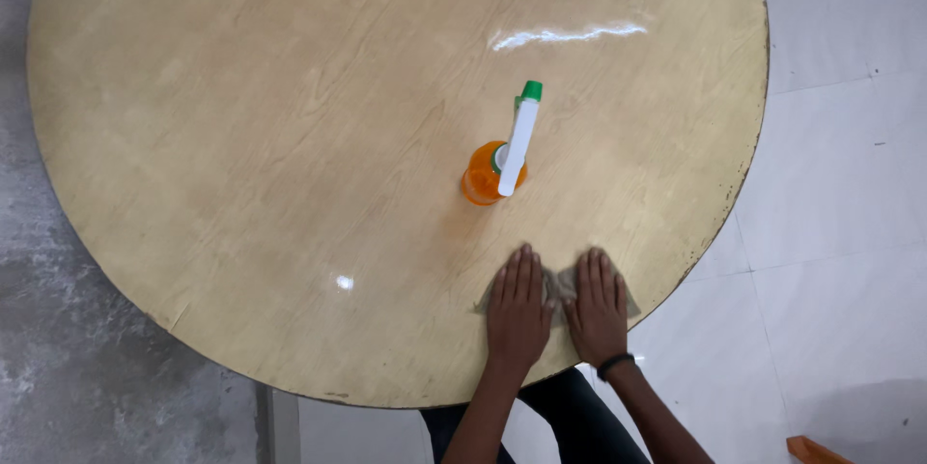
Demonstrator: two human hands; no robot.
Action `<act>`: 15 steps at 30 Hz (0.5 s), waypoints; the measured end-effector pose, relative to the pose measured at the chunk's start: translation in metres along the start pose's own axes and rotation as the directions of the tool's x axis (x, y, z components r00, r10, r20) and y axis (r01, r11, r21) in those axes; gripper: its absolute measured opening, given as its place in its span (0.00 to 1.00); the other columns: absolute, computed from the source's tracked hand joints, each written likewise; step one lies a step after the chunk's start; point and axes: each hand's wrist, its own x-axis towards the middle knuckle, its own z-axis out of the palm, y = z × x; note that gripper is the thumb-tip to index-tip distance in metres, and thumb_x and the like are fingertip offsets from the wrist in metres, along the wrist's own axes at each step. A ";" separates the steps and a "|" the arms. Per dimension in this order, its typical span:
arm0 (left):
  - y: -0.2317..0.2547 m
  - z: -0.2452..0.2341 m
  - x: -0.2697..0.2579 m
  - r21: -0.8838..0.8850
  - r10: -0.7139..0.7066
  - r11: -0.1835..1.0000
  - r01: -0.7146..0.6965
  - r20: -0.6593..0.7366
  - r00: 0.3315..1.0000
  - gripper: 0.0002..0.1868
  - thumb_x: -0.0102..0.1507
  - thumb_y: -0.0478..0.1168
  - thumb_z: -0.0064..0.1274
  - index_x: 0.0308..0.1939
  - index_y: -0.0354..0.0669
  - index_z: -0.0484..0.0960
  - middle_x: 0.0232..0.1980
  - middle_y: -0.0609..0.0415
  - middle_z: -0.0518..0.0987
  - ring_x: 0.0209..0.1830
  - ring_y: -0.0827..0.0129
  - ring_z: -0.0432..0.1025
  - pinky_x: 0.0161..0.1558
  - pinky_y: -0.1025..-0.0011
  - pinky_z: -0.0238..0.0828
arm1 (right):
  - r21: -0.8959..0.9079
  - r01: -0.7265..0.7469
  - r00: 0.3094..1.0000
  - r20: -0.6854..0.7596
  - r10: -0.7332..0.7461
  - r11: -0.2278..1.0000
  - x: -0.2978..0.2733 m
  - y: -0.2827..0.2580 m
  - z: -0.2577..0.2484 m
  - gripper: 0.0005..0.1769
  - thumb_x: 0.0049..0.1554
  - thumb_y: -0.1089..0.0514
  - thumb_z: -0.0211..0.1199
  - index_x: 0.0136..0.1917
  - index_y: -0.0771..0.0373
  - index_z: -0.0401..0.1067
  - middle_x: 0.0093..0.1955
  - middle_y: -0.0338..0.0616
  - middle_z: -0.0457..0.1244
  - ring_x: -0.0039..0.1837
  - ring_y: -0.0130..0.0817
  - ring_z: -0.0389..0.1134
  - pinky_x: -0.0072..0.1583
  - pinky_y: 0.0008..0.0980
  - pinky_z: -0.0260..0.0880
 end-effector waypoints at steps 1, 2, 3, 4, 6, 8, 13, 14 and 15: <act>-0.003 0.002 0.016 0.001 -0.032 0.999 0.032 -0.043 0.999 0.40 0.67 0.50 0.45 0.78 0.32 0.54 0.83 0.41 0.53 0.83 0.55 0.46 0.78 0.56 0.37 | -0.013 -0.047 0.999 -0.024 0.046 0.999 0.020 0.001 0.004 0.42 0.63 0.47 0.47 0.83 0.67 0.39 0.86 0.55 0.36 0.87 0.48 0.31 0.80 0.51 0.27; -0.005 0.004 0.029 -0.003 -0.067 0.998 0.067 -0.083 0.994 0.40 0.67 0.51 0.45 0.78 0.31 0.54 0.82 0.40 0.52 0.83 0.54 0.46 0.78 0.56 0.37 | -0.028 -0.095 0.995 -0.045 0.094 0.995 0.039 -0.003 0.008 0.42 0.64 0.47 0.47 0.84 0.66 0.39 0.87 0.55 0.36 0.87 0.48 0.31 0.80 0.52 0.27; -0.005 0.005 0.037 -0.008 -0.101 0.995 0.101 -0.122 0.987 0.41 0.68 0.52 0.44 0.78 0.30 0.54 0.82 0.39 0.52 0.83 0.54 0.46 0.78 0.55 0.38 | -0.061 -0.091 0.995 -0.039 0.089 0.994 0.056 -0.009 0.011 0.43 0.63 0.47 0.47 0.83 0.66 0.39 0.87 0.56 0.35 0.87 0.49 0.31 0.80 0.53 0.27; -0.008 0.005 0.040 0.005 -0.161 0.986 0.164 -0.154 0.975 0.40 0.68 0.51 0.44 0.78 0.30 0.54 0.82 0.38 0.52 0.83 0.53 0.46 0.78 0.55 0.38 | -0.094 -0.082 0.996 -0.030 0.079 0.992 0.069 -0.019 0.013 0.43 0.62 0.47 0.48 0.83 0.66 0.39 0.86 0.58 0.35 0.86 0.51 0.30 0.80 0.54 0.27; -0.021 -0.001 0.040 0.027 -0.277 0.957 0.290 -0.229 0.933 0.38 0.69 0.51 0.42 0.77 0.31 0.54 0.82 0.37 0.52 0.83 0.51 0.45 0.78 0.55 0.38 | -0.029 0.030 0.999 -0.016 -0.030 0.999 0.086 -0.040 0.012 0.43 0.62 0.48 0.47 0.83 0.67 0.41 0.86 0.60 0.35 0.87 0.51 0.31 0.80 0.55 0.27; -0.031 -0.008 0.023 0.046 -0.381 0.912 0.408 -0.273 0.883 0.39 0.71 0.52 0.39 0.78 0.28 0.52 0.82 0.36 0.51 0.83 0.49 0.45 0.78 0.55 0.38 | -0.066 0.155 0.986 0.079 -0.150 0.986 0.090 -0.065 0.009 0.42 0.61 0.47 0.48 0.83 0.66 0.42 0.86 0.57 0.37 0.86 0.49 0.32 0.80 0.54 0.27; -0.034 -0.015 -0.053 0.128 -0.407 0.888 0.442 -0.231 0.884 0.38 0.72 0.52 0.36 0.77 0.26 0.50 0.82 0.34 0.48 0.83 0.49 0.42 0.78 0.54 0.36 | 0.022 0.459 0.879 0.134 -0.458 0.888 0.043 -0.094 -0.005 0.39 0.63 0.47 0.47 0.81 0.66 0.47 0.85 0.55 0.40 0.86 0.48 0.35 0.80 0.51 0.30; -0.033 -0.014 -0.066 0.141 -0.382 0.901 0.410 -0.190 0.905 0.38 0.71 0.51 0.35 0.77 0.26 0.50 0.82 0.35 0.48 0.84 0.50 0.42 0.78 0.54 0.36 | 0.020 0.468 0.870 0.165 -0.465 0.883 0.027 -0.090 -0.009 0.39 0.63 0.47 0.47 0.81 0.66 0.47 0.85 0.54 0.41 0.86 0.47 0.36 0.80 0.51 0.30; -0.030 -0.015 -0.081 0.166 -0.319 0.925 0.341 -0.141 0.937 0.39 0.70 0.51 0.37 0.76 0.26 0.50 0.81 0.34 0.48 0.82 0.49 0.42 0.77 0.53 0.35 | 0.020 0.477 0.860 0.195 -0.472 0.879 0.012 -0.083 -0.013 0.38 0.63 0.47 0.47 0.81 0.66 0.48 0.85 0.53 0.41 0.86 0.46 0.36 0.80 0.51 0.31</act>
